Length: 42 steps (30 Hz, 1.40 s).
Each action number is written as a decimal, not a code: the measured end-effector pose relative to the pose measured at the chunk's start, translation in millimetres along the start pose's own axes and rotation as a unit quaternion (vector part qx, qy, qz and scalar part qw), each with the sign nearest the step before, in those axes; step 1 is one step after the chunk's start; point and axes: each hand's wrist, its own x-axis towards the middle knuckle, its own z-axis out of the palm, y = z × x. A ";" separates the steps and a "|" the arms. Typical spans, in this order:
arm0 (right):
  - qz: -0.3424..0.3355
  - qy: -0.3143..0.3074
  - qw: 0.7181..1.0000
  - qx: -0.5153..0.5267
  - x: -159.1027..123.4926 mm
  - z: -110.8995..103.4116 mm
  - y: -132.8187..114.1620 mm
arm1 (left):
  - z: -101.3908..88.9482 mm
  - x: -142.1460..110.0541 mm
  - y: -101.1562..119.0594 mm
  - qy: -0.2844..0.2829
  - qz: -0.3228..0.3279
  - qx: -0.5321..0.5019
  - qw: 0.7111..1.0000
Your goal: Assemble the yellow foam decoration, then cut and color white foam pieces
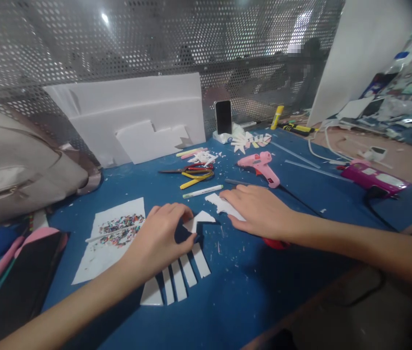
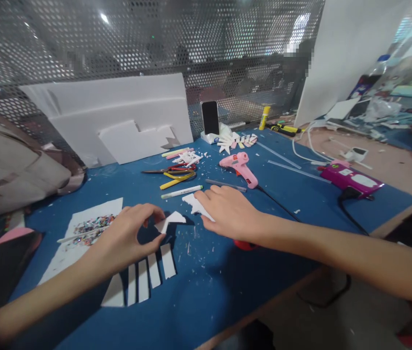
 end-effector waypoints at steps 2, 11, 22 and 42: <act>-0.010 0.017 1.000 0.013 0.5 -3.1 -1.5 | 3.8 -1.9 8.3 -0.009 0.002 -0.011 1.000; -0.091 0.001 0.993 0.080 1.1 -6.5 -12.9 | 9.1 -0.8 25.3 -0.012 -0.007 -0.057 0.998; -0.166 0.023 0.980 0.103 18.5 5.6 -13.5 | 19.4 -21.8 38.6 -0.025 0.010 -0.130 0.991; 0.009 -0.100 0.991 0.090 27.3 -8.8 -8.4 | -9.7 -111.5 -19.0 0.070 0.026 -0.099 0.992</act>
